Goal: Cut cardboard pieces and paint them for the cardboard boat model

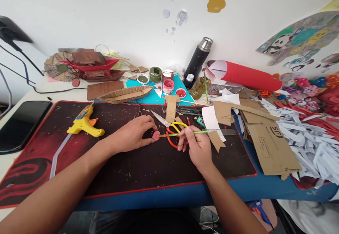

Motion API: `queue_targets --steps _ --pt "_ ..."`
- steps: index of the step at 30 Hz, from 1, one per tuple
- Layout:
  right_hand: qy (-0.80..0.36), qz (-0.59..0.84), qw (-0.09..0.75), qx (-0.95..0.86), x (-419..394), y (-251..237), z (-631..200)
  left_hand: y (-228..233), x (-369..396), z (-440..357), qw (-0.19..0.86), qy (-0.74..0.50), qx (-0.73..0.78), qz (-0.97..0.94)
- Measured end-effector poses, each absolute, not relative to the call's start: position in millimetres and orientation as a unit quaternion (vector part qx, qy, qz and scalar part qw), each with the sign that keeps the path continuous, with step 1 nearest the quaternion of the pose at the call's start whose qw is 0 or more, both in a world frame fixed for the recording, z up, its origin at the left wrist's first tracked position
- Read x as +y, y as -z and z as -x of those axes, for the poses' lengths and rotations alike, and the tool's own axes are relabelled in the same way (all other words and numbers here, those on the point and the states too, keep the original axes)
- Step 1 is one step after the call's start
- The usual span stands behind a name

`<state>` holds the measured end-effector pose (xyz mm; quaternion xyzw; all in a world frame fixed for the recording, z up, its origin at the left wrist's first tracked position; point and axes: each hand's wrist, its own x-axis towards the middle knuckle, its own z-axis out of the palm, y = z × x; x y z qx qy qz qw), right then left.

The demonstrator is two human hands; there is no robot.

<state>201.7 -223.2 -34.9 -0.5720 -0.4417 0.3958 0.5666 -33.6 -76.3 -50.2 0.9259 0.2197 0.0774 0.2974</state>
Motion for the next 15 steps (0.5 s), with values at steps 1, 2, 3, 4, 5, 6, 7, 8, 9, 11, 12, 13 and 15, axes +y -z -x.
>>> queue_targets --steps 1,2,3,4,5,6,7,8,9,11,12,13,15 --pt "-0.395 0.574 0.565 -0.442 -223.8 34.3 -202.6 50.2 -76.4 33.7 0.297 -0.077 0.219 -0.926" --pt "-0.395 0.574 0.564 -0.443 -224.2 33.6 -203.3 50.2 -76.4 33.8 0.296 -0.078 0.219 -0.926" --pt "-0.394 0.574 0.566 -0.442 -224.4 32.9 -203.7 50.2 -76.4 33.9 0.296 -0.08 0.218 -0.926" --pt "-0.394 0.573 0.568 -0.441 -224.2 32.4 -203.8 50.1 -76.4 33.9 0.297 -0.081 0.218 -0.926" --pt "-0.393 0.571 0.571 -0.439 -223.7 32.2 -203.4 50.0 -76.4 33.9 0.297 -0.08 0.218 -0.926" --pt "-0.393 0.57 0.574 -0.438 -222.9 32.3 -202.8 49.9 -76.4 33.8 0.297 -0.079 0.218 -0.926" --pt "-0.393 0.569 0.575 -0.438 -222.0 32.6 -201.8 49.7 -76.4 33.5 0.296 -0.077 0.219 -0.926" --pt "-0.393 0.568 0.574 -0.44 -220.9 33.2 -200.8 49.4 -76.5 33.3 0.295 -0.074 0.221 -0.927" --pt "-0.393 0.567 0.572 -0.444 -219.9 33.8 -199.8 49.2 -76.6 33.0 0.294 -0.071 0.222 -0.927" --pt "-0.393 0.567 0.565 -0.453 -218.6 34.8 -198.4 48.9 -76.8 32.6 0.292 -0.068 0.222 -0.928" --pt "-0.393 0.567 0.562 -0.457 -218.4 35.1 -198.2 48.9 -76.8 32.5 0.291 -0.068 0.222 -0.928" --pt "-0.393 0.567 0.56 -0.46 -218.7 35.0 -198.5 49.0 -76.8 32.6 0.291 -0.07 0.222 -0.928" --pt "-0.395 0.567 0.557 -0.462 -220.2 34.2 -199.9 49.1 -76.9 32.8 0.291 -0.077 0.222 -0.927"
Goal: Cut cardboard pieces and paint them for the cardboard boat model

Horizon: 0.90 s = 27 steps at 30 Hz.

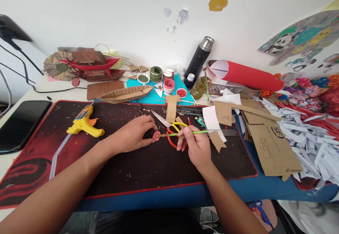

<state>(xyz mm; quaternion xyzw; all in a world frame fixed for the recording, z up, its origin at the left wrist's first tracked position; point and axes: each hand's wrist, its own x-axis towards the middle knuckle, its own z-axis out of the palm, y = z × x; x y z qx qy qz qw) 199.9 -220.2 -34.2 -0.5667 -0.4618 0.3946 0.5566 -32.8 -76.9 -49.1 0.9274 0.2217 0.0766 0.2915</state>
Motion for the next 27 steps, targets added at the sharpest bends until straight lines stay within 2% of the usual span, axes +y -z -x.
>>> queue_targets --steps 27 --pt "-0.378 0.586 0.574 -0.429 -217.5 31.1 -204.8 48.2 -77.3 33.7 0.297 -0.089 0.22 -0.925"
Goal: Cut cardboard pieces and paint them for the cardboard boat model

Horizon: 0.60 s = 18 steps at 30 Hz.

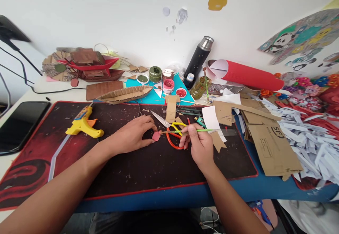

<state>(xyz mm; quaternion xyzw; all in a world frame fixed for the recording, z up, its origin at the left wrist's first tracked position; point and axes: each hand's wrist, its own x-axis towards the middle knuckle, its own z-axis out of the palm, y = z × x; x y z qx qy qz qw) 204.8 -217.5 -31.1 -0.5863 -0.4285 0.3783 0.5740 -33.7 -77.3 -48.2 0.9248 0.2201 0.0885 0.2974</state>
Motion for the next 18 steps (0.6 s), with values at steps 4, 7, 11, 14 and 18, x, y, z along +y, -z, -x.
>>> queue_targets --steps 4,7,11,14,18 --pt "-0.379 0.585 0.572 -0.432 -216.4 32.3 -204.7 49.7 -77.3 33.8 0.298 -0.091 0.223 -0.924" --pt "-0.378 0.585 0.57 -0.434 -217.3 32.8 -205.3 49.6 -77.4 33.5 0.3 -0.095 0.222 -0.923" --pt "-0.379 0.588 0.563 -0.44 -220.8 32.9 -206.1 48.4 -77.7 33.0 0.303 -0.092 0.225 -0.921" --pt "-0.378 0.589 0.561 -0.442 -223.8 33.4 -206.2 47.3 -77.8 32.8 0.306 -0.087 0.225 -0.921" --pt "-0.381 0.59 0.559 -0.442 -226.2 34.1 -205.5 46.9 -77.8 32.7 0.305 -0.086 0.224 -0.921"
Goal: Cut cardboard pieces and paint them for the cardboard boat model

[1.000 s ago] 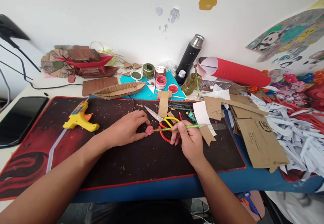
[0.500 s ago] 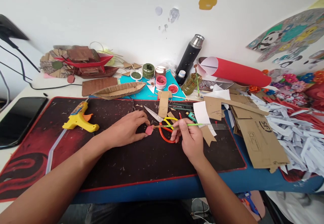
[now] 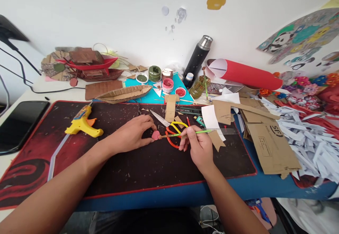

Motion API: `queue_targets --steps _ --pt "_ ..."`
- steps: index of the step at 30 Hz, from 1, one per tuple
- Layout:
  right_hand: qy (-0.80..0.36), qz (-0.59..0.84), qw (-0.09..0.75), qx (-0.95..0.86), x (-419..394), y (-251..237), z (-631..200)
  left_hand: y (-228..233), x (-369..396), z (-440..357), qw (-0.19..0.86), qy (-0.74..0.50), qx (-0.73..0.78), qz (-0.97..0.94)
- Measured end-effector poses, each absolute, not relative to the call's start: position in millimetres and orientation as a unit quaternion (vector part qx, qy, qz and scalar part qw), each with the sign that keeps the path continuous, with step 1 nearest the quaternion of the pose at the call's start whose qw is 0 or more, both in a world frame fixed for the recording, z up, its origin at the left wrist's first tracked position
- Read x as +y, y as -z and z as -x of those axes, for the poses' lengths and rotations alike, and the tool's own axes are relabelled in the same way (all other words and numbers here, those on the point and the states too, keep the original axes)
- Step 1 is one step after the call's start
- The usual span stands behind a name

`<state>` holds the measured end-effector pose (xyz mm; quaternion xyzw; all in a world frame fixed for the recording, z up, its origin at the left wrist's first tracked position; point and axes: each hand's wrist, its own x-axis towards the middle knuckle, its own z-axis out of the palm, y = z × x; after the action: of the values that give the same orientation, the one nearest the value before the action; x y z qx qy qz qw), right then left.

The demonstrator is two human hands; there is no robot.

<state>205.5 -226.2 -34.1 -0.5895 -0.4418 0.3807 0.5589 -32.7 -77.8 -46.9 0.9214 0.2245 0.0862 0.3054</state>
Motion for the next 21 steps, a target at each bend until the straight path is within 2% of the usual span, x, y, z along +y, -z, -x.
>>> queue_targets --steps 13,21 --pt "-0.405 0.578 0.556 -0.439 -228.4 32.3 -201.0 49.9 -76.7 33.6 0.301 -0.094 0.227 -0.922" --pt "-0.379 0.587 0.568 -0.435 -225.0 33.3 -204.5 49.6 -78.2 33.7 0.299 -0.093 0.231 -0.921"
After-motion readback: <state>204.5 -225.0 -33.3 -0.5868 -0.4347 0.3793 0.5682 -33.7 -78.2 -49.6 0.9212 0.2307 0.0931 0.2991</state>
